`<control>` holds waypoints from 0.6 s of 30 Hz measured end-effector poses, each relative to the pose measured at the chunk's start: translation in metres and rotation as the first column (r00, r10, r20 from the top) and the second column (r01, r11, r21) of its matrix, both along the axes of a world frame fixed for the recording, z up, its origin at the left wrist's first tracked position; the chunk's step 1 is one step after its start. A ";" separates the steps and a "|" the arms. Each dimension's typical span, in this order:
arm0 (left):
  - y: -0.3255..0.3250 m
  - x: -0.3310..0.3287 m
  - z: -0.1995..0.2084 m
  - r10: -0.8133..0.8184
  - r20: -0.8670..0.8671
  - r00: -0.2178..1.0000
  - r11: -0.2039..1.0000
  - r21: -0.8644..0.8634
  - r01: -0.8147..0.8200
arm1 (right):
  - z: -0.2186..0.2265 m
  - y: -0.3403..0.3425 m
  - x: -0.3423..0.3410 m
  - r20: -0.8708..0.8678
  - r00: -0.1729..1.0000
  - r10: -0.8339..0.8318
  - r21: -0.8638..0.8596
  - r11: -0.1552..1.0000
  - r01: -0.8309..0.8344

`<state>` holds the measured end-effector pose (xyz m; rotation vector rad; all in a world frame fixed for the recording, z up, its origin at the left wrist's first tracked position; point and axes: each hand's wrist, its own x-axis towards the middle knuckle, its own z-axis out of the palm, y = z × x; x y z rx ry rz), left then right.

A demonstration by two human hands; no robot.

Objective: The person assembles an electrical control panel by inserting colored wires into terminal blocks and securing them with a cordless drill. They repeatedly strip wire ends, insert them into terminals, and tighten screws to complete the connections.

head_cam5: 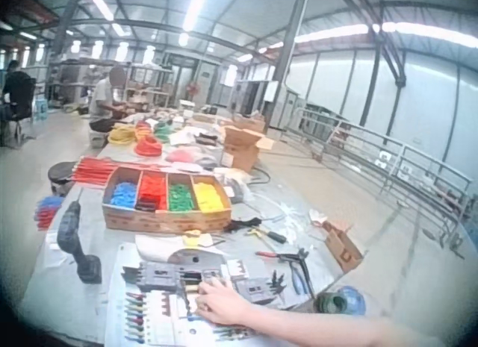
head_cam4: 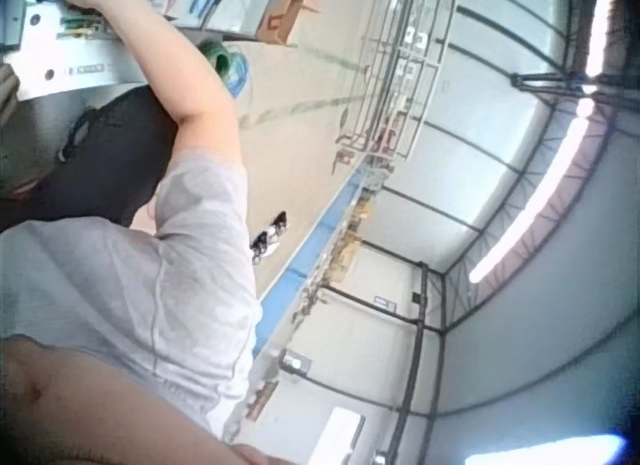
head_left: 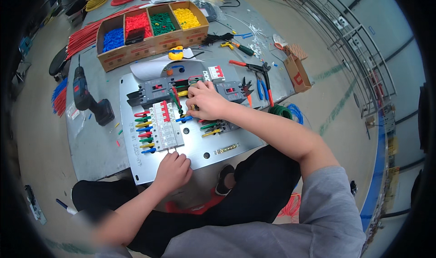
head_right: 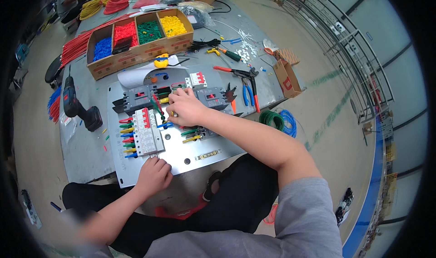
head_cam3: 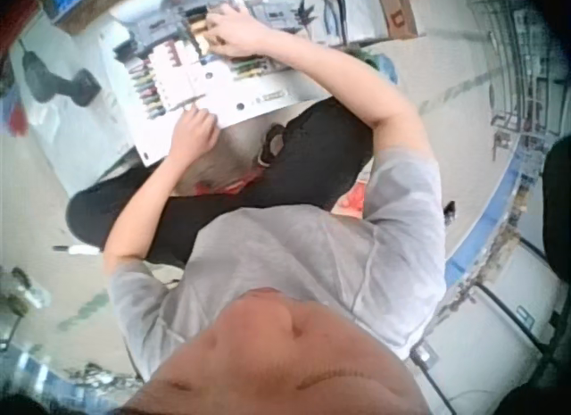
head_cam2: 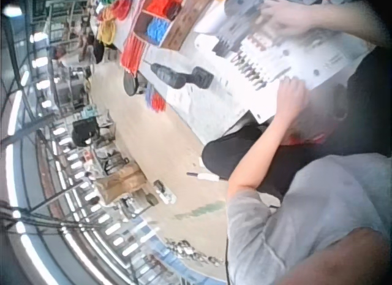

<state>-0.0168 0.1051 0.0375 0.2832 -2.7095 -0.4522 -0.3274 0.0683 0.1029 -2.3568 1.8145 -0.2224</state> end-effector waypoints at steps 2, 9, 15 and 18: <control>0.002 -0.004 0.002 -0.002 0.000 1.000 1.000 -0.019 0.002 | -0.005 0.005 -0.004 0.010 1.000 0.005 -0.043 0.999 -0.004; 0.041 -0.061 0.024 0.265 -0.048 0.963 0.964 -0.001 -0.265 | 0.001 -0.007 0.004 -0.033 0.995 -0.096 0.130 0.987 0.099; 0.060 -0.138 -0.009 0.664 -0.024 0.747 0.704 0.356 -0.615 | 0.000 -0.006 0.001 -0.024 0.984 -0.175 0.119 0.977 0.177; 0.048 -0.149 -0.014 0.691 -0.066 0.720 0.692 0.350 -0.631 | 0.003 -0.008 0.004 -0.032 0.984 -0.175 0.113 0.978 0.177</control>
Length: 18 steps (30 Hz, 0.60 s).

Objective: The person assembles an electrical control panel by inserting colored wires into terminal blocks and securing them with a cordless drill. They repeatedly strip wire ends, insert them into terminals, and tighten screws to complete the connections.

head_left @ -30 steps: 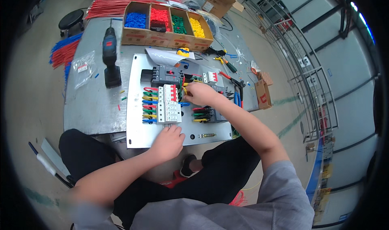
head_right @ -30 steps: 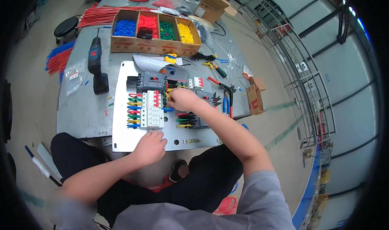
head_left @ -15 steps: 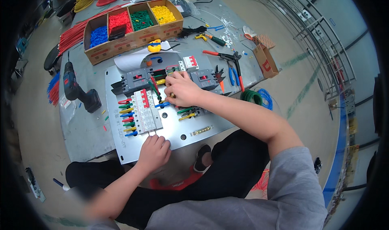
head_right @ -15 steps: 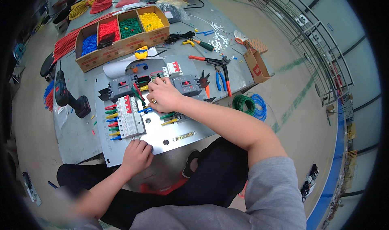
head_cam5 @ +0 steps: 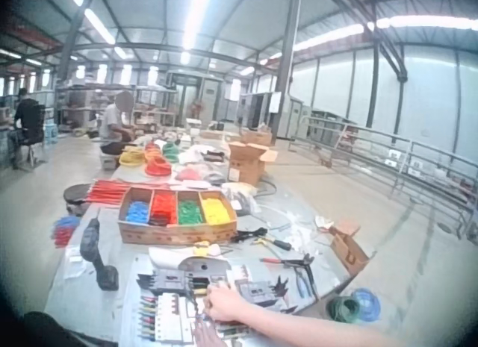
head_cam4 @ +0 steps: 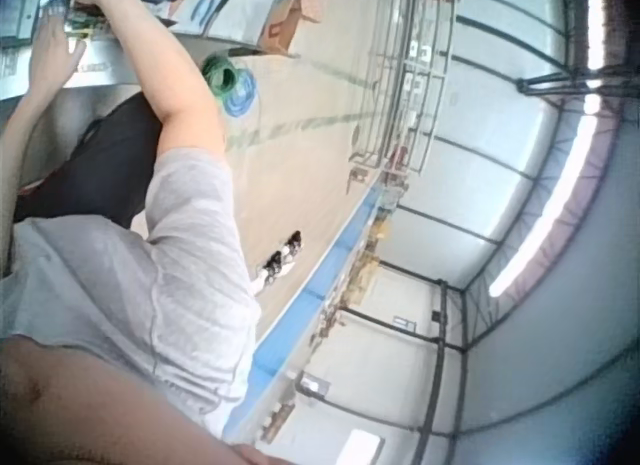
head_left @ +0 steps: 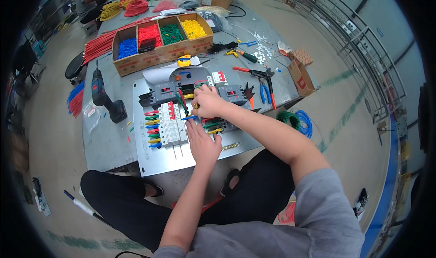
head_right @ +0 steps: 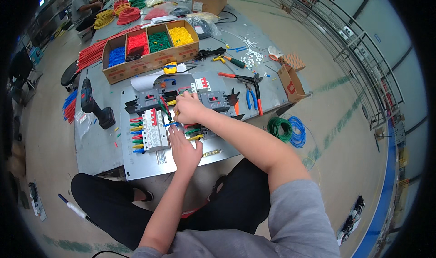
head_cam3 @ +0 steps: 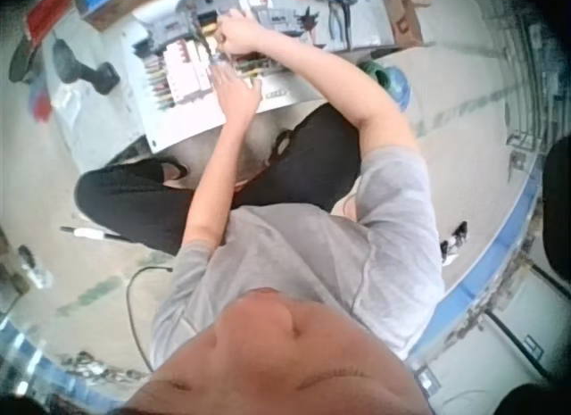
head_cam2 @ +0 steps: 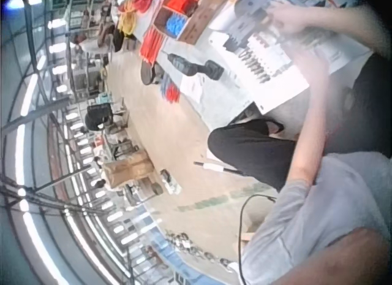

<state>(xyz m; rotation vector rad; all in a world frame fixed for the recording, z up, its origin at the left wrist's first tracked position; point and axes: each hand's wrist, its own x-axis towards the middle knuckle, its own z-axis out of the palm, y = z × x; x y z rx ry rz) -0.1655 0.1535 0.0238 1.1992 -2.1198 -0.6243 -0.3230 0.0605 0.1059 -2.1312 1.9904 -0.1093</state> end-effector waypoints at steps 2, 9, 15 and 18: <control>-0.009 -0.008 0.002 0.024 -0.005 1.000 0.999 -0.023 -0.024 | 0.003 0.003 -0.001 0.003 0.999 0.042 0.005 0.999 -0.042; -0.017 -0.008 0.005 0.003 -0.013 1.000 0.998 -0.066 -0.004 | 0.008 0.008 -0.014 0.005 0.978 0.210 -0.008 0.978 -0.210; -0.027 0.002 0.008 -0.103 -0.008 0.995 0.994 -0.039 0.102 | 0.013 0.011 -0.026 0.269 0.927 0.261 -0.073 0.965 -0.251; -0.031 0.004 0.005 -0.133 0.015 0.991 0.989 -0.058 0.134 | 0.017 0.002 -0.022 0.250 0.903 0.349 -0.087 0.937 -0.338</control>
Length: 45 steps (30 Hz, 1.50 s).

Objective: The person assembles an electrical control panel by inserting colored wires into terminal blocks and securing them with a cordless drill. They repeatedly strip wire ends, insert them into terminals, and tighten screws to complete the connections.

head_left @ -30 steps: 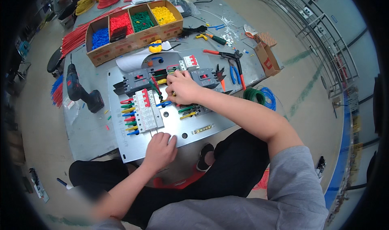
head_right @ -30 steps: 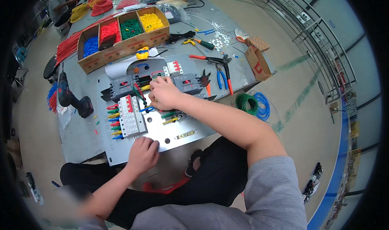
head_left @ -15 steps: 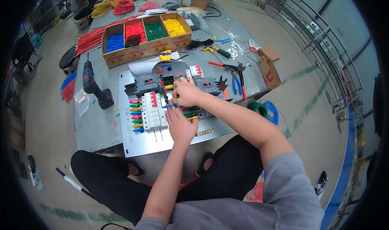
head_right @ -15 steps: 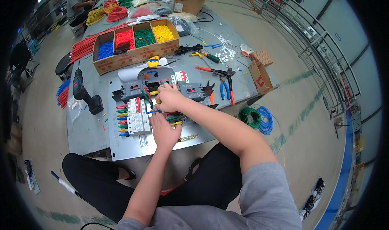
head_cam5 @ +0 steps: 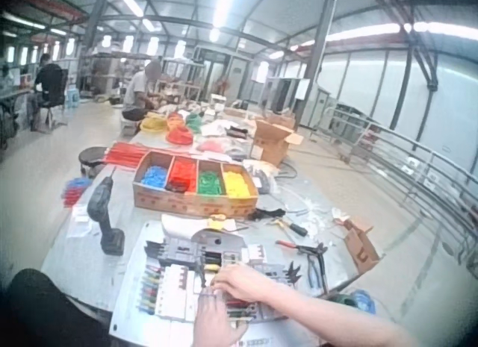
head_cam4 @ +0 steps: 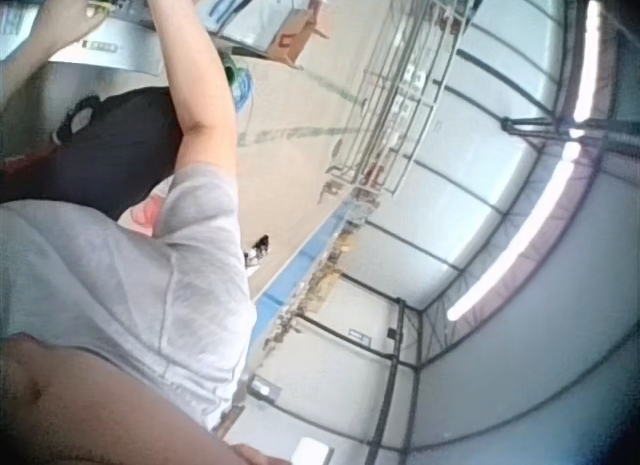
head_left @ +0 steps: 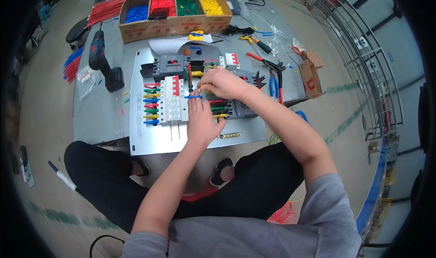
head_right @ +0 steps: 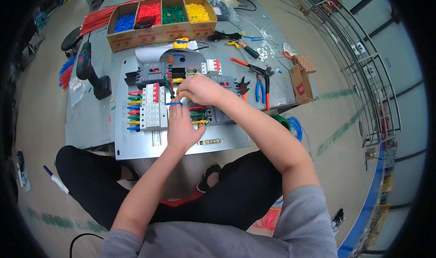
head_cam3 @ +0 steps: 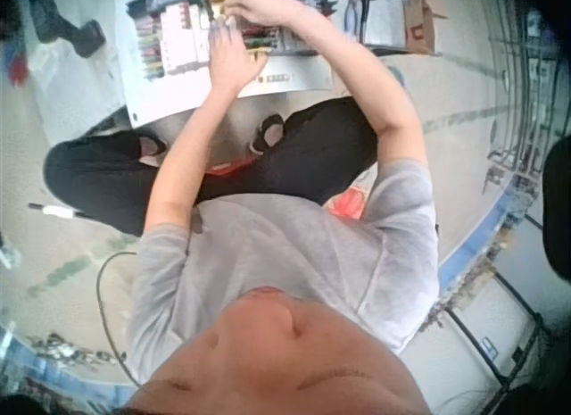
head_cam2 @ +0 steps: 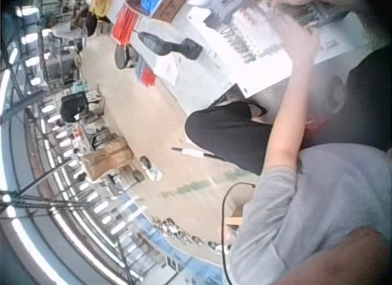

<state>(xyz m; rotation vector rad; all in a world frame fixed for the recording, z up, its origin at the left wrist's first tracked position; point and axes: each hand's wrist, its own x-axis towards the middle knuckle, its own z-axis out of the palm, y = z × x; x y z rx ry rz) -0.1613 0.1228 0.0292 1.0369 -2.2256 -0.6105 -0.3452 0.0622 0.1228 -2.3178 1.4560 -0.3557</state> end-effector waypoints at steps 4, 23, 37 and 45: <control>-0.002 0.003 -0.004 -0.008 -0.032 0.999 1.000 0.002 0.008 | 0.004 -0.021 0.019 -0.112 0.993 0.030 0.011 1.000 -0.029; -0.003 0.010 -0.002 -0.057 -0.015 0.998 0.984 0.168 0.059 | 0.018 -0.048 0.016 -0.438 0.756 0.487 -0.026 0.833 -0.552; -0.006 0.009 -0.004 -0.070 -0.022 0.997 0.985 0.156 0.073 | -0.020 -0.022 -0.015 -0.191 0.946 0.262 -0.417 0.850 -0.320; -0.008 0.009 -0.006 -0.074 -0.041 0.996 0.989 0.122 0.078 | -0.001 -0.014 -0.017 0.040 0.986 0.163 -0.164 0.974 -0.154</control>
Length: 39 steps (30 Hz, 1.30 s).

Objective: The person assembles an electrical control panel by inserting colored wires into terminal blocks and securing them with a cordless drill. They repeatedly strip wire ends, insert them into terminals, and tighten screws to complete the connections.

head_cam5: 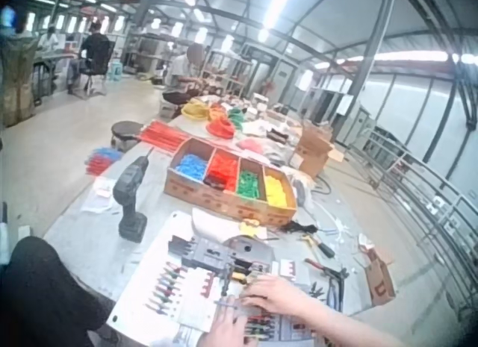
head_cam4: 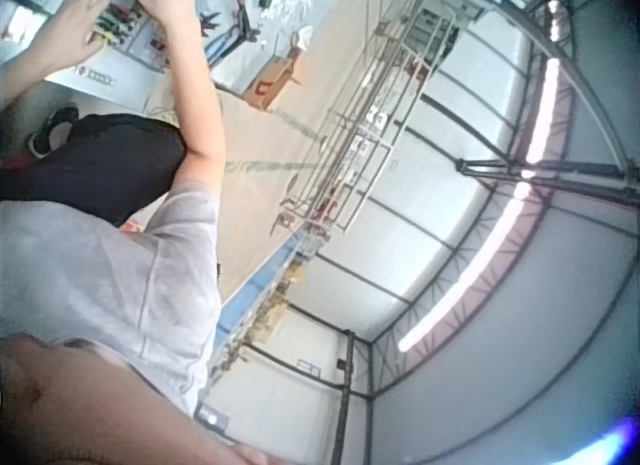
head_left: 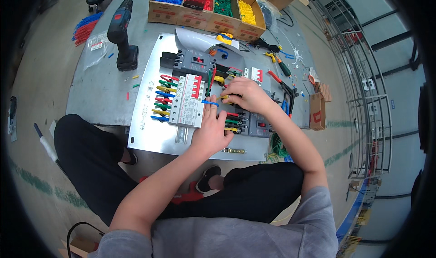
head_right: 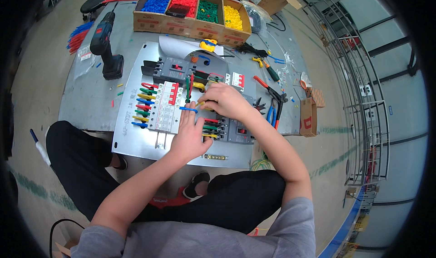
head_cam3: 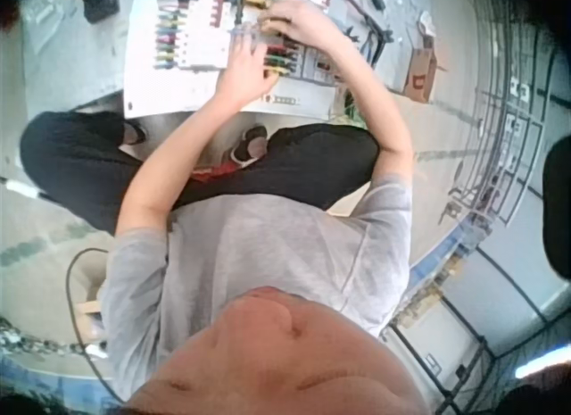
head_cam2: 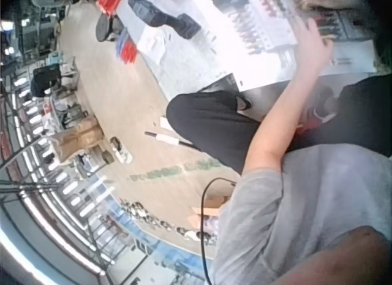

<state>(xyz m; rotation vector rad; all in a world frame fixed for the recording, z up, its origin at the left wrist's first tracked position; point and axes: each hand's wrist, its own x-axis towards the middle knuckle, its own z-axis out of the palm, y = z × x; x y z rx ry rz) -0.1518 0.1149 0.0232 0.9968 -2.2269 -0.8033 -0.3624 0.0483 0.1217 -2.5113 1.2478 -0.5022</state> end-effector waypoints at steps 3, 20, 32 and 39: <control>0.000 0.001 0.001 -0.003 -0.024 1.000 1.000 0.002 0.003 | 0.001 -0.007 0.003 0.001 1.000 0.019 0.053 0.998 -0.019; 0.000 0.002 0.005 -0.025 0.019 0.999 0.996 0.082 0.024 | -0.002 -0.047 0.038 -0.256 0.947 -0.191 0.468 0.833 0.295; 0.003 -0.001 0.002 -0.007 0.022 1.000 1.000 0.010 0.007 | -0.010 -0.031 0.010 -0.167 0.986 -0.028 0.490 0.865 0.108; 0.008 -0.005 -0.003 0.047 0.035 0.998 0.993 -0.111 -0.043 | -0.006 -0.017 -0.003 -0.153 0.988 0.019 0.389 0.920 0.043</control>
